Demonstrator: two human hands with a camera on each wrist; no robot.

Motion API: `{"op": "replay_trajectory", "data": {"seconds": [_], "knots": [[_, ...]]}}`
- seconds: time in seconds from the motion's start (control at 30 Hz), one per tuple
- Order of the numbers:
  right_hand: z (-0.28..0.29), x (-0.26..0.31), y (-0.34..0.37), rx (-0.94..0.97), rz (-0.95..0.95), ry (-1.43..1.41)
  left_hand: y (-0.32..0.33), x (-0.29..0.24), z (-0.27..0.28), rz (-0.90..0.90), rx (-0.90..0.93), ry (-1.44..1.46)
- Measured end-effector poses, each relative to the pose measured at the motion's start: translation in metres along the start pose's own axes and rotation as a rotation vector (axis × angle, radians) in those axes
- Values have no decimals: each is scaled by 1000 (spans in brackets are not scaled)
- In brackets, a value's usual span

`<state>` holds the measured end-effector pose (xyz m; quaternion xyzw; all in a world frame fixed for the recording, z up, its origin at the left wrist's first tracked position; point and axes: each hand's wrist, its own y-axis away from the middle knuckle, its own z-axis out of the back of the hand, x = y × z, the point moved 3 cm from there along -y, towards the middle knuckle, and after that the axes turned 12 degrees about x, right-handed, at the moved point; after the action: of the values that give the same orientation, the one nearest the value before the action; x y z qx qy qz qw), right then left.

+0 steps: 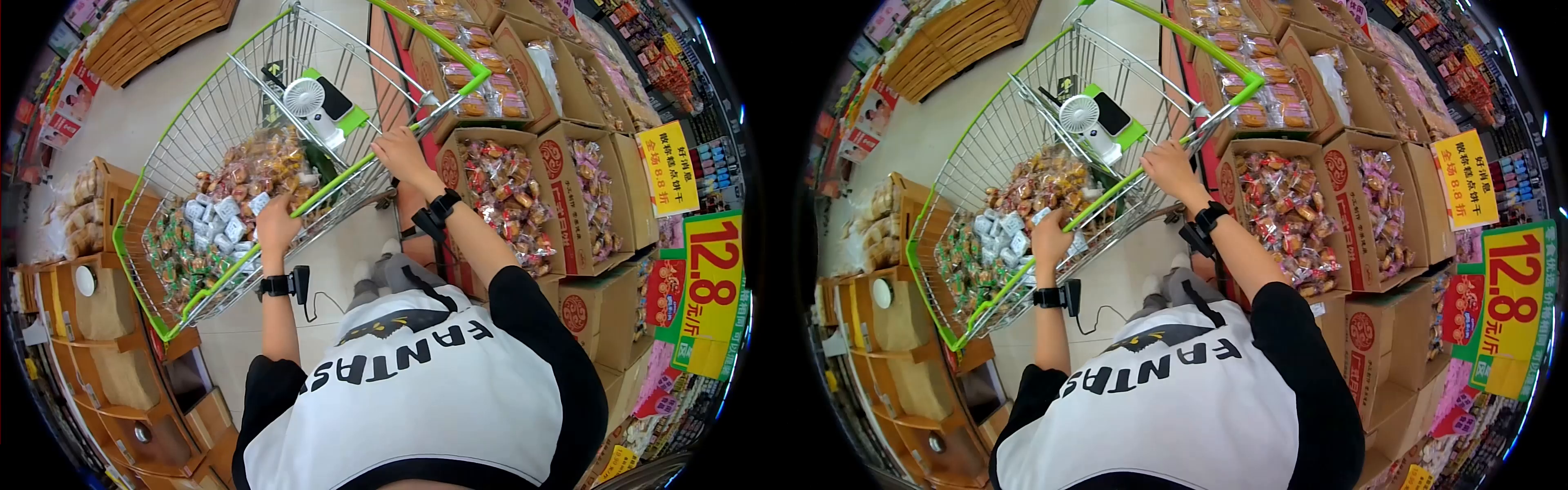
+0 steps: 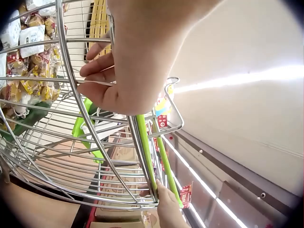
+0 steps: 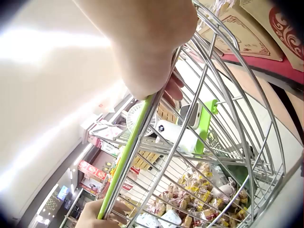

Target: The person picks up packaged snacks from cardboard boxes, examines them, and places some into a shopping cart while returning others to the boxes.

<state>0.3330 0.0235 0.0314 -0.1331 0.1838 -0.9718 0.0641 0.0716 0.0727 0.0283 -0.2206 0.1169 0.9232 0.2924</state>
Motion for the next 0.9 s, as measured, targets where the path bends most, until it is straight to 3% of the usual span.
{"op": "replay_trajectory", "data": {"seconds": [0.1, 0.13, 0.3, 0.37, 0.43, 0.5, 0.57, 0.63, 0.7, 0.83, 0.9], "knots": [[2, 0, -2, 29, -7, 2, -3, 1, -1, 43, 4, 6], [1, -4, -2, 182, -54, -49, -4, 1, -2, 46, 0, -2], [37, 1, 14, 172, -46, -332, -6, -2, -3, 22, 66, -25], [62, 6, 31, 185, -137, -574, -6, -2, -4, 15, 119, -33], [90, 2, 54, 160, -156, -500, -10, 5, -12, -95, 93, 24], [127, -2, 80, 211, -374, -725, -12, 1, -13, -121, 142, -1], [156, -6, 105, 150, -472, -613, -7, -10, -5, -196, 116, -41], [166, -16, 138, -5, -617, -742, -8, -15, -9, -203, 169, -134], [178, -19, 163, -145, -676, -722, -8, -30, -13, -303, 15, -229], [176, -28, 193, -256, -772, -710, -26, -87, -33, -448, -115, 23], [177, -27, 195, -261, -808, -660, -38, -105, -40, -425, -123, 39]]}}
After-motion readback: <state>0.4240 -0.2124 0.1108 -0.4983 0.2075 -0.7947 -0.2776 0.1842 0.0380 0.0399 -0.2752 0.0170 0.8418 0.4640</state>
